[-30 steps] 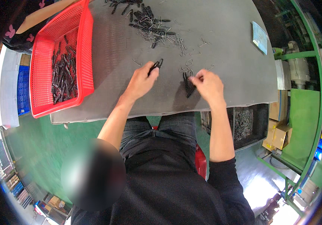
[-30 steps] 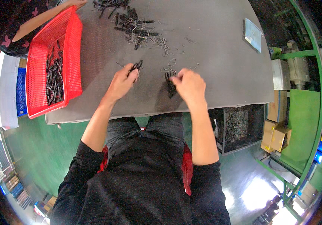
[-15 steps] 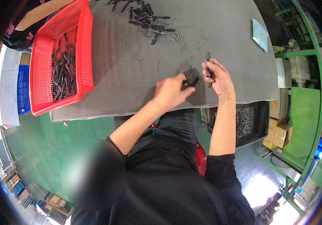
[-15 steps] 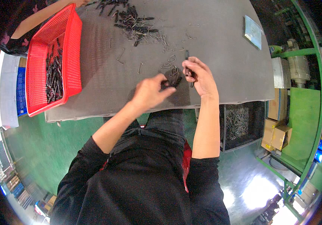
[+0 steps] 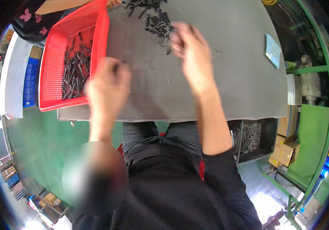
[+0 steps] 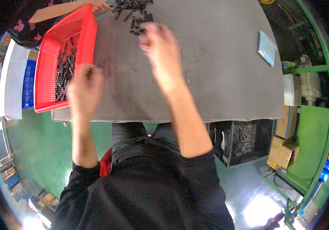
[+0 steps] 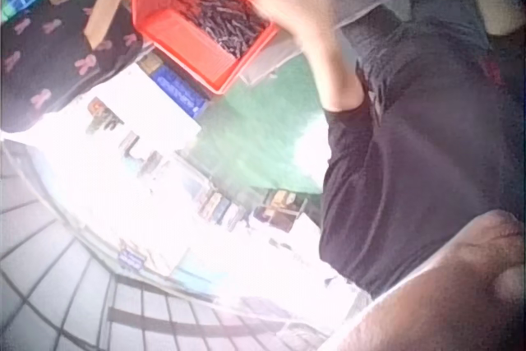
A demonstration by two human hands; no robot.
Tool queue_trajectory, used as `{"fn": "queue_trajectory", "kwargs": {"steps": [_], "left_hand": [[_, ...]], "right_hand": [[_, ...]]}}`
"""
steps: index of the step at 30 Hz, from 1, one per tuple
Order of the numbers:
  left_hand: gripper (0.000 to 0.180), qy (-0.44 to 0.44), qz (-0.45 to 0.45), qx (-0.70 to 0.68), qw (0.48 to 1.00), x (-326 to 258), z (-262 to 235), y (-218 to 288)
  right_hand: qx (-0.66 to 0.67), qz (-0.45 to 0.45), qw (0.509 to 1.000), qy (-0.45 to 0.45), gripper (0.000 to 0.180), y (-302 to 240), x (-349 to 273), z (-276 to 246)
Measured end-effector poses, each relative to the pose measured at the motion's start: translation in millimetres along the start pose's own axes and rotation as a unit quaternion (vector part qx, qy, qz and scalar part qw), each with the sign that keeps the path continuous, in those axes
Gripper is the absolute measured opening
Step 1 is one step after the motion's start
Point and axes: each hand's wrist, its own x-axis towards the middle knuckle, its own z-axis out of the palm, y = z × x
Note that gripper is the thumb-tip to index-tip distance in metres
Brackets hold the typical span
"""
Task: The person sorts small metal fasteners on a table, separating dark and silver pieces by hand. They place the dark fasteners into a red basket and the silver fasteners into a yellow basket, working alongside another person.
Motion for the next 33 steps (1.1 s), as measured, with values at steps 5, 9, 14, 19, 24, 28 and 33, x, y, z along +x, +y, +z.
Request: {"fn": "queue_trajectory", "kwargs": {"steps": [5,9,14,19,24,28,33], "left_hand": [[0.022,0.07,-0.085,0.196,0.974,43,-84,-73],[0.027,0.169,0.016,0.319,0.932,38,-97,-109],[0.014,0.147,0.072,-0.066,0.984,62,-27,-13],[0.02,0.003,0.012,-0.101,0.995,121,108,-3],[0.029,0.032,-0.046,0.131,0.99,190,209,-44],[0.025,-0.147,-0.098,0.018,0.984,202,203,-48],[0.018,-0.192,-0.178,-0.288,0.921,193,174,-63]], "right_hand": [[-0.057,-0.049,0.981,-0.177,0.027,9,22,158],[-0.282,-0.195,0.931,-0.126,0.03,53,90,139],[-0.607,-0.057,0.792,0.026,0.037,87,198,2],[-0.691,-0.023,0.722,0.032,0.039,94,209,0],[-0.707,-0.079,0.699,-0.077,0.024,94,211,-7],[-0.538,0.045,0.827,-0.157,0.024,78,218,-49],[0.006,0.238,0.963,-0.129,0.018,55,213,-88]]}}
